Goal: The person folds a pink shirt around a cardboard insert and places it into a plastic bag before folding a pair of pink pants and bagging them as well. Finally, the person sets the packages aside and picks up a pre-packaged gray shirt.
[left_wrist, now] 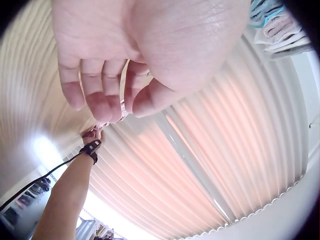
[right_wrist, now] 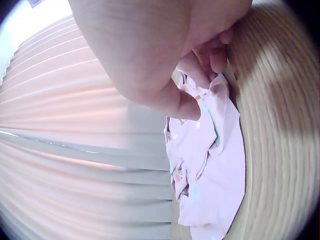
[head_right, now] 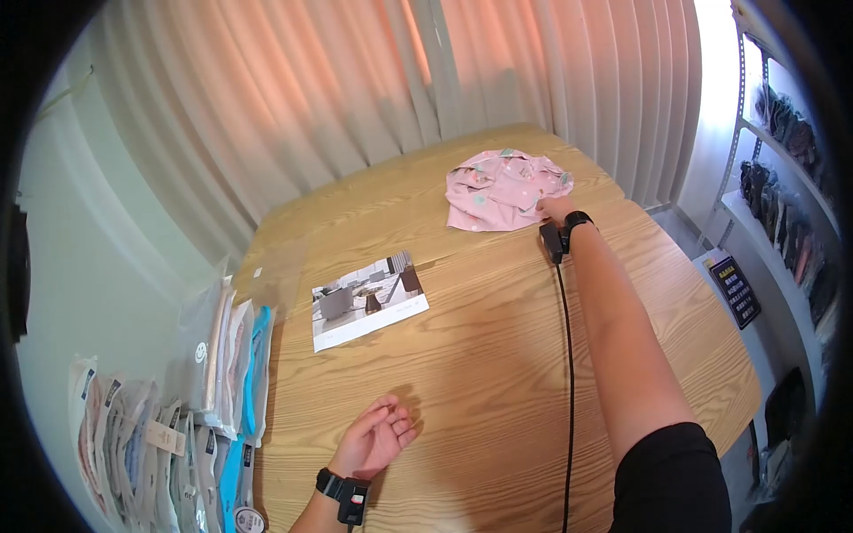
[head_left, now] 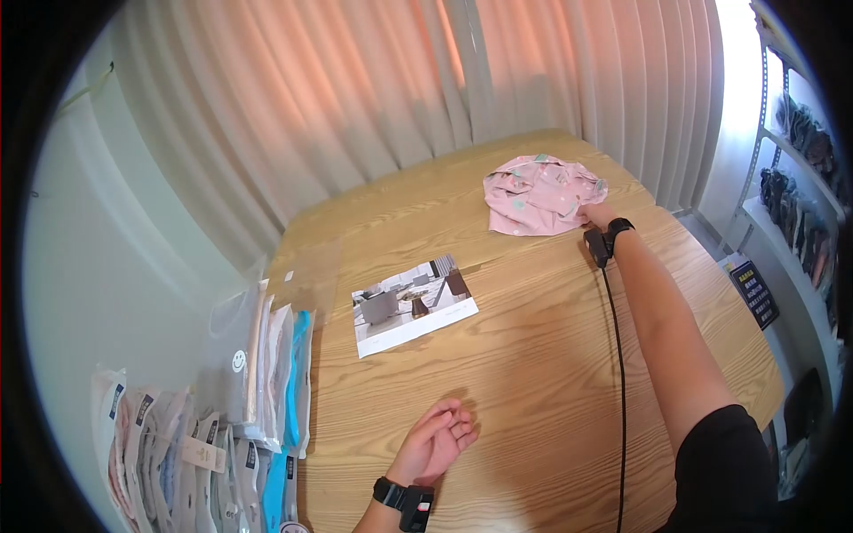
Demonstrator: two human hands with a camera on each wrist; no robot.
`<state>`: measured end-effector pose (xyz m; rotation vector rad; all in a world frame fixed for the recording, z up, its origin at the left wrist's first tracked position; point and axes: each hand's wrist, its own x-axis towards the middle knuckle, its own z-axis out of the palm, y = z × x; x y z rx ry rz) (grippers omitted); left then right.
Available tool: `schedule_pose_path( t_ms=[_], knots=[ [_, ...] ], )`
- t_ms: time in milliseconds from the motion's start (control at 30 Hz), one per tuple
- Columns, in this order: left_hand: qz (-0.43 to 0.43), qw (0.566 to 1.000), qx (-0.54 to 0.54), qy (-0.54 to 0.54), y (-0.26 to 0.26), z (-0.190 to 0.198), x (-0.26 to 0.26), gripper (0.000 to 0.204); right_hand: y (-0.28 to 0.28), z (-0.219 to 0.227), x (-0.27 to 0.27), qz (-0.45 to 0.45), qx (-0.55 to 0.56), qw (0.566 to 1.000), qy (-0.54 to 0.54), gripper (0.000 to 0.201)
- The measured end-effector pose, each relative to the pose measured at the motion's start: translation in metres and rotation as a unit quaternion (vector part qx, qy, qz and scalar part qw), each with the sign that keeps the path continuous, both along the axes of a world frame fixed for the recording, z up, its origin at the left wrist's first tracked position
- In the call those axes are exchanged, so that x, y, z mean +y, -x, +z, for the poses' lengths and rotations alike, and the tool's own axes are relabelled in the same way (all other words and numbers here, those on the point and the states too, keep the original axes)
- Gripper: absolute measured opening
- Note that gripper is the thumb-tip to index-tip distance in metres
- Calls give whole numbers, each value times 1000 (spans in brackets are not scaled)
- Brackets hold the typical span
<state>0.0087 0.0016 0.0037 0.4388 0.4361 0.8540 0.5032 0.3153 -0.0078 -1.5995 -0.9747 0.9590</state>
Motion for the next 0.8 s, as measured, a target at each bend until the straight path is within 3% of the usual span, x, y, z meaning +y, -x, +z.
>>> schedule_pose_path(
  t_ms=[100, 200, 300, 367, 467, 600, 700, 733, 767, 800],
  knots=[
    [0, 1000, 9, -12, 1, -1, 0, 22, -1, 5, -7, -23, -10, 1000, 18, 15],
    [-1, 1000, 5, -5, 1, -3, 0, 22, -7, 2, -15, 27, 42, 999, -14, 20],
    [4, 1000, 9, -11, 1, -4, 0, 21, 4, 14, -42, -42, 75, 996, -39, 26],
    [1, 1000, 15, -14, 1, -3, 1, 21, -9, 5, -40, 35, 99, 991, -87, 40],
    [-3, 1000, 1, -14, 2, -3, 1, 21, -9, 4, -53, 61, 78, 992, -76, 49],
    [3, 1000, 5, -9, 0, -3, -1, 21, 12, 2, -50, 76, 50, 992, -87, 48],
    [-15, 999, 15, -25, -3, 0, -1, 22, 31, 11, -51, 137, 112, 983, -57, 49],
    [-10, 1000, 17, -17, -2, 0, -1, 22, 35, 7, -43, 108, 40, 993, -36, 51],
    [-5, 1000, 21, -7, -1, 0, -1, 22, 26, -15, -18, 56, -159, 984, -61, 53],
    [-7, 1000, 23, -2, -2, 0, -2, 22, 17, -35, 6, 3, -351, 933, -83, 56]
  ],
)
